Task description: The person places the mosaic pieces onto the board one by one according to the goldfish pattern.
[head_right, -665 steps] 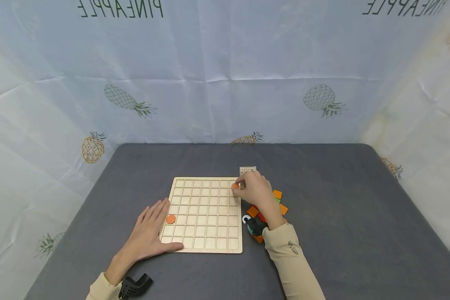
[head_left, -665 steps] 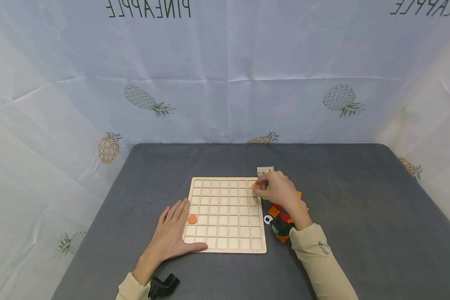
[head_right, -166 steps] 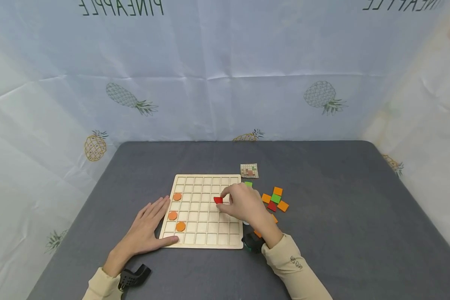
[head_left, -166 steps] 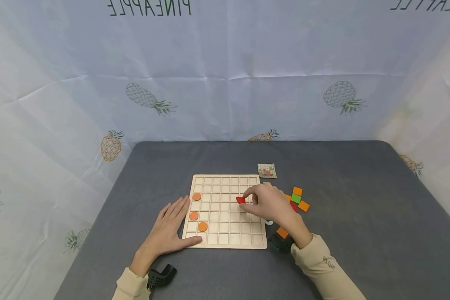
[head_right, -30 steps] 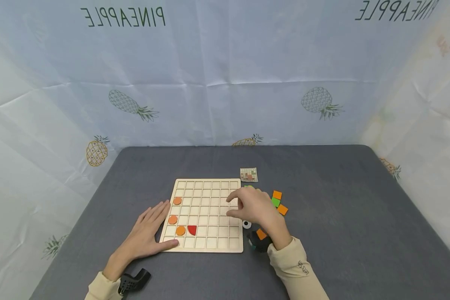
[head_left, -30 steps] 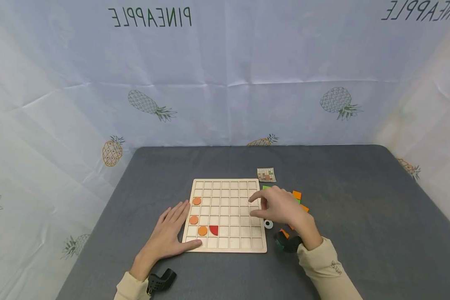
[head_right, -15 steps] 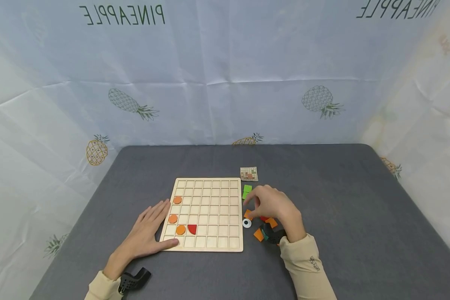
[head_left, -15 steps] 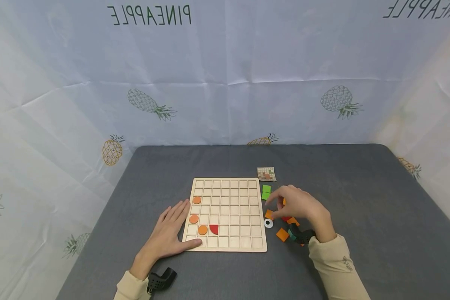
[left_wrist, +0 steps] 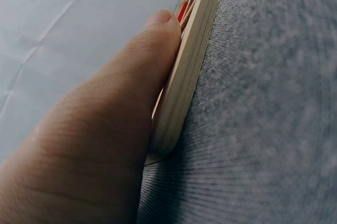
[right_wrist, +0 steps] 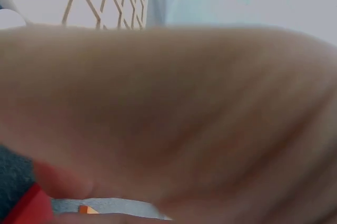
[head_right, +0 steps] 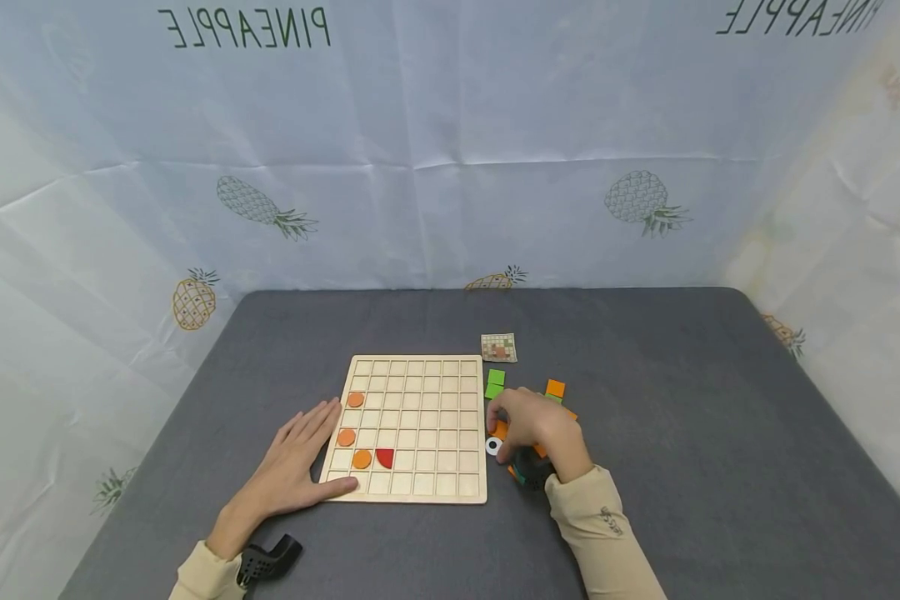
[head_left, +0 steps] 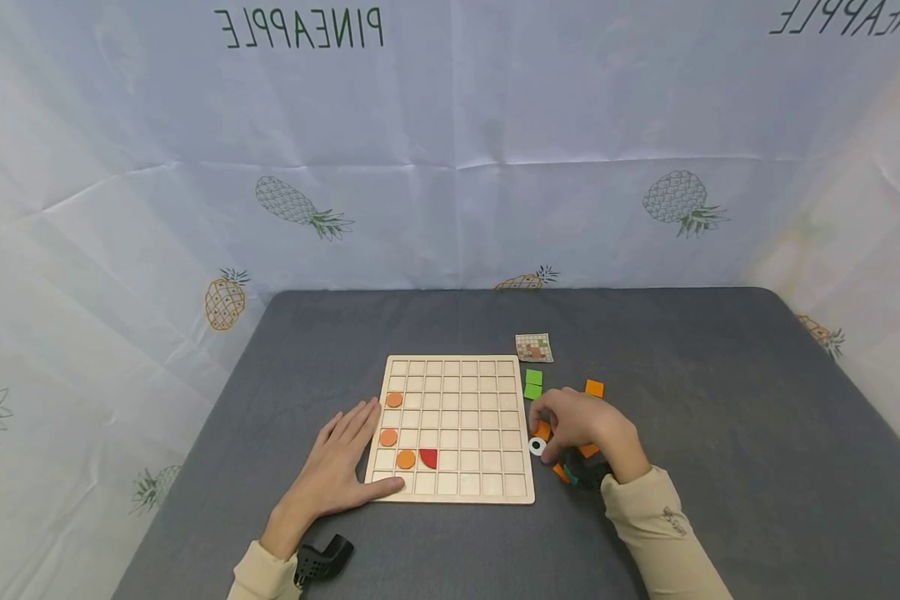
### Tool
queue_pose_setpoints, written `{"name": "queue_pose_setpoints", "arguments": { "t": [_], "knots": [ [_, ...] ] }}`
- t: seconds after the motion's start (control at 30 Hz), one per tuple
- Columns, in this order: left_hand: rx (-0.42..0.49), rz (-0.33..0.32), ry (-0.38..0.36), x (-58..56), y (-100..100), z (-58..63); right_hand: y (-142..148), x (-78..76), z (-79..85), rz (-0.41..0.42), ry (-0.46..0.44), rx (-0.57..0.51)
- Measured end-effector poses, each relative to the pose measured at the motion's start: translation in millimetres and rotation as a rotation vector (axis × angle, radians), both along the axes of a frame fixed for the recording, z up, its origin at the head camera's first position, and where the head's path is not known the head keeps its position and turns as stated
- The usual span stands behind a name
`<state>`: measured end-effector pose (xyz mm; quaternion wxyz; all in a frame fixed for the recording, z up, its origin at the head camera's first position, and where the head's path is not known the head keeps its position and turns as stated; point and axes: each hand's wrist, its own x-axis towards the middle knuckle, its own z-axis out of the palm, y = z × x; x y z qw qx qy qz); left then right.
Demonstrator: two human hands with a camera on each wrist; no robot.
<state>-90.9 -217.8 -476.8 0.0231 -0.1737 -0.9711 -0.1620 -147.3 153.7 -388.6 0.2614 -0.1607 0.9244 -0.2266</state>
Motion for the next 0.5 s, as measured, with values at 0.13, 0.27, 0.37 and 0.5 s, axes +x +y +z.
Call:
{"name": "queue_pose_setpoints", "arguments": {
  "t": [0.13,0.27,0.37,0.5],
  "knots": [
    [0.002,0.003,-0.009,-0.1,0.5,0.5,-0.5,-0.6,-1.8,0.003,0.025,0.012],
    [0.004,0.002,-0.011,-0.5,0.6,0.6,1.4,-3.6,-3.4,-0.002,0.037,0.021],
    [0.001,0.004,-0.009,-0.8,0.6,0.5,2.3,-6.7,-4.4,-0.004,0.05,0.033],
    [-0.007,0.007,-0.008,-0.8,0.6,0.2,3.4,-8.8,-4.3,-0.011,0.076,0.047]
  ]
}}
